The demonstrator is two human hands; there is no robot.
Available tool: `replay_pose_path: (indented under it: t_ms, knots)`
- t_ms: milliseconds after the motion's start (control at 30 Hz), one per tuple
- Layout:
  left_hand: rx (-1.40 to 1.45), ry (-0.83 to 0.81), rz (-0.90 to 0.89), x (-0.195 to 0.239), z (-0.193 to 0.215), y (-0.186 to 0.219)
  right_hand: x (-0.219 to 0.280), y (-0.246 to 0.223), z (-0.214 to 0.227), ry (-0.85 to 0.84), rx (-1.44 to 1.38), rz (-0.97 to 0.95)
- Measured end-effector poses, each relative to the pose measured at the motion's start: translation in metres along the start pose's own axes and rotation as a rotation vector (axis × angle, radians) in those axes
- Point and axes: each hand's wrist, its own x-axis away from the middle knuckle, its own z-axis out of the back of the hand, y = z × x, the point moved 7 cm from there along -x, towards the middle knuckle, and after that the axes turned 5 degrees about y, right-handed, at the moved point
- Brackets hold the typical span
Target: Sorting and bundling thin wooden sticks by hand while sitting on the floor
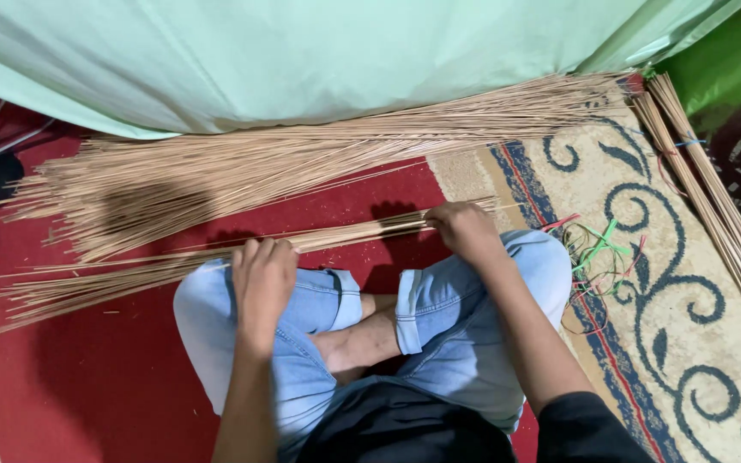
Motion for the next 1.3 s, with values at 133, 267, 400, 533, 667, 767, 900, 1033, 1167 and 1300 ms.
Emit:
replay_pose_path:
  t_ms: [133,267,400,533,667,767,900,1033,1167,1300]
  knots:
    - [-0.074,-0.017,-0.028,-0.007,-0.052,-0.024,-0.019,0.046,-0.049,-0.123,0.090,-0.082]
    - [-0.263,-0.308,0.180,0.013,-0.126,-0.060,-0.027,0.074,-0.102,-0.361,0.114,-0.198]
    - [-0.408,-0.586,0.265,0.031,-0.162,-0.070,-0.034,0.073,-0.123,-0.491,0.154,-0.207]
    - [-0.412,-0.577,0.235,0.020,-0.161,-0.056,-0.031,0.064,-0.141,-0.515,0.244,-0.178]
    - [-0.317,-0.745,0.121,0.022,-0.196,-0.039,-0.023,0.058,-0.165,-0.508,0.620,-0.025]
    - [-0.314,-0.828,0.101,0.041,-0.244,-0.040,-0.015,0.092,-0.225,-0.440,0.745,0.063]
    - [-0.363,-0.842,0.052,0.057,-0.274,-0.035,-0.015,0.103,-0.258,-0.544,0.726,0.039]
    - [-0.427,-0.825,-0.054,0.067,-0.293,-0.022,-0.007,0.113,-0.298,-0.575,0.757,0.100]
    - [-0.447,-0.824,-0.084,0.067,-0.302,-0.023,-0.006,0.102,-0.279,-0.490,0.757,0.142]
    - [-0.451,-0.860,-0.083,0.070,-0.308,-0.026,-0.006,0.086,-0.253,-0.524,0.707,0.127]
